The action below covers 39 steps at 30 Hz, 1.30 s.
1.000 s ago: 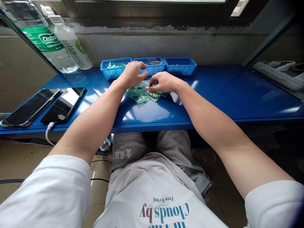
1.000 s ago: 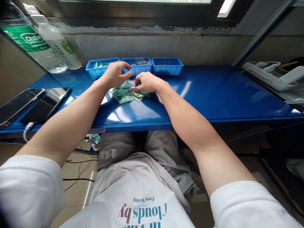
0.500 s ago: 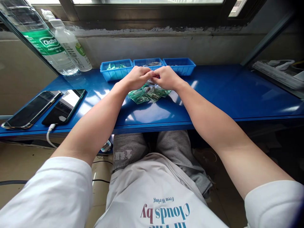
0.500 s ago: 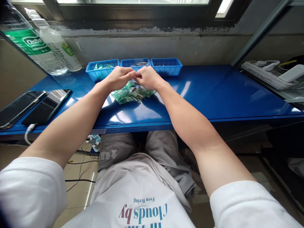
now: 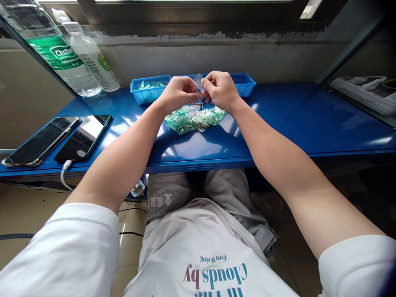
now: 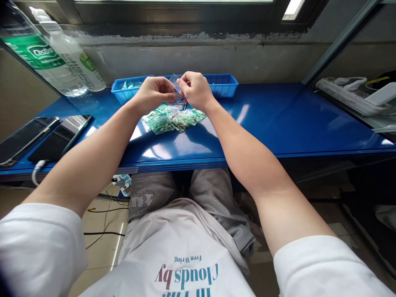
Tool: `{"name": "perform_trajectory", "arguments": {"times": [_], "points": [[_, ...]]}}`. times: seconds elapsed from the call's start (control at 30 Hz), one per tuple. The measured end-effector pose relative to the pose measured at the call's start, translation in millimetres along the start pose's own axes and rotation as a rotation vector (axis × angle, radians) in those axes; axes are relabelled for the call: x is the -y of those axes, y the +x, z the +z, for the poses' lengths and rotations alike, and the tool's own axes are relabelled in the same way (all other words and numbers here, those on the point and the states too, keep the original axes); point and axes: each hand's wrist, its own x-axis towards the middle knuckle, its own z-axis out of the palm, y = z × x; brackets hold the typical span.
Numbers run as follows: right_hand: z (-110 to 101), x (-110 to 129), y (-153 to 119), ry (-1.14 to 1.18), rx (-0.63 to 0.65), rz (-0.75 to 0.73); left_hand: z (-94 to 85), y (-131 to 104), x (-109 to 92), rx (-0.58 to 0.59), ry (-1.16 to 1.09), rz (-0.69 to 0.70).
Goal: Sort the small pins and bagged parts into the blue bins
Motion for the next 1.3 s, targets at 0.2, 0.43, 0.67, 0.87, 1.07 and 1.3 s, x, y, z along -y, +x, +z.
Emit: {"name": "perform_trajectory", "arguments": {"times": [0.2, 0.43, 0.67, 0.87, 1.07, 1.3], "points": [[-1.0, 7.5, -4.7, 0.05, 0.099, 0.016, -0.3, -5.2, -10.0, 0.035, -0.084, -0.047], [-5.4, 10.6, -6.4, 0.007, 0.067, 0.005, 1.2, -7.2, -18.7, 0.025, -0.158, -0.131], [0.0, 10.3, -6.3, 0.065, -0.003, 0.004, 8.4, -4.8, -22.6, -0.064, -0.116, -0.179], [2.8, 10.7, -4.7, 0.168, -0.042, 0.052, 12.4, -5.8, -25.2, -0.09, -0.185, -0.179], [2.2, 18.9, -12.4, 0.203, -0.02, 0.065, 7.9, -3.5, -20.1, -0.138, -0.117, -0.173], [3.4, 19.8, -12.6, 0.06, -0.02, 0.009, 8.3, 0.8, -18.8, -0.171, -0.012, -0.178]]}}
